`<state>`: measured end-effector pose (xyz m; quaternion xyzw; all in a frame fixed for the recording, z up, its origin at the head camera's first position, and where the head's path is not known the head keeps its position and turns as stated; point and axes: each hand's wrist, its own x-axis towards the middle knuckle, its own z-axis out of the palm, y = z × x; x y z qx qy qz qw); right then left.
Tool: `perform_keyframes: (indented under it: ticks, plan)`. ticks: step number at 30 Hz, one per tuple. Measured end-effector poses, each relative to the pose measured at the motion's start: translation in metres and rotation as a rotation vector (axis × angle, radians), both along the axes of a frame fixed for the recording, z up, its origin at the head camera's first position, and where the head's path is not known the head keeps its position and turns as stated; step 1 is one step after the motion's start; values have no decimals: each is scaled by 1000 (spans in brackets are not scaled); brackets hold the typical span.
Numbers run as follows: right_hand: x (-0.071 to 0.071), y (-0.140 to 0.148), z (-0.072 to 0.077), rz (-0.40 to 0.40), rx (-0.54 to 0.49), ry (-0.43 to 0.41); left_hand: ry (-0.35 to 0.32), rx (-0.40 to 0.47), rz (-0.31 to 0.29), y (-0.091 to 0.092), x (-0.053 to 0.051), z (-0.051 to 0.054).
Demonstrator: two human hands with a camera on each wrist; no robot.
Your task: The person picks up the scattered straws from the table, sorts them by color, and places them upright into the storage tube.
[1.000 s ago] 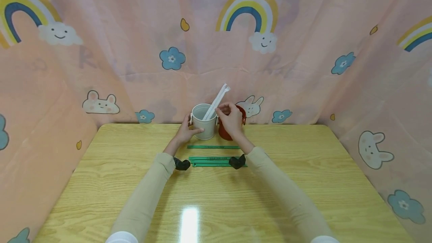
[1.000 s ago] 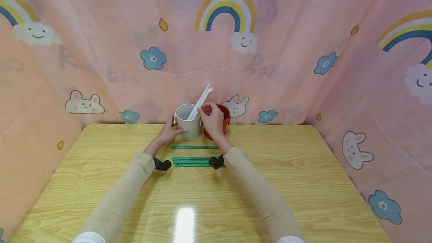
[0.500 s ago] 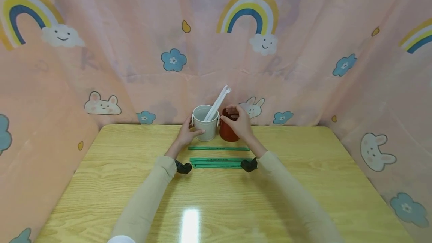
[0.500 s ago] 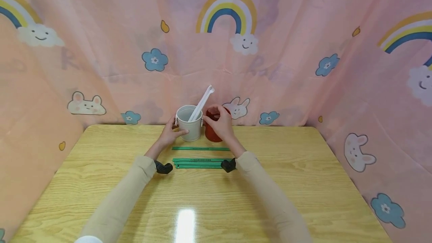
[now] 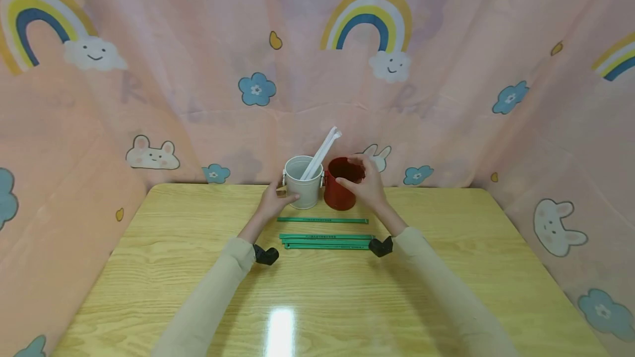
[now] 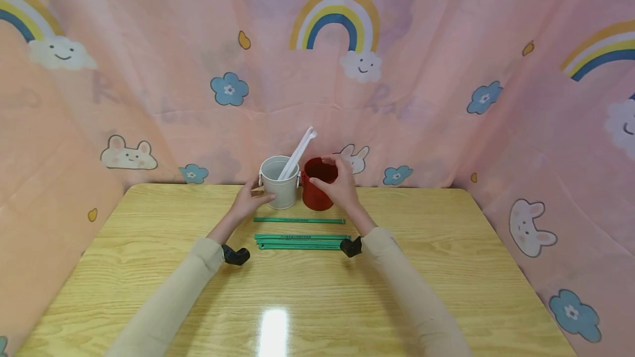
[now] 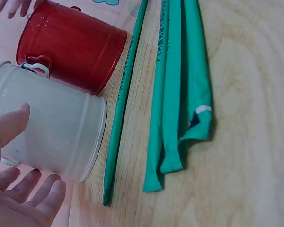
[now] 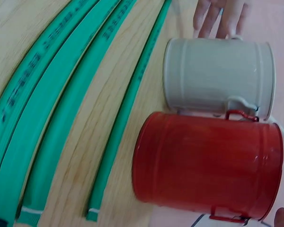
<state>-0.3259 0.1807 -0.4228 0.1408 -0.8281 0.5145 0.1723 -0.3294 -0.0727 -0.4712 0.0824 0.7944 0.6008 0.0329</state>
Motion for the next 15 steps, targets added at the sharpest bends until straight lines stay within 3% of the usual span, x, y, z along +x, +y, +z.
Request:
perform_keyframes:
  ticks: [6, 15]
  plan:
    - [-3, 9, -6, -14, 15, -22, -41, -52, 0, -6, 10, 1]
    - [-12, 19, -15, 1, 24, -68, -32, -117, -39, -7, 22, 5]
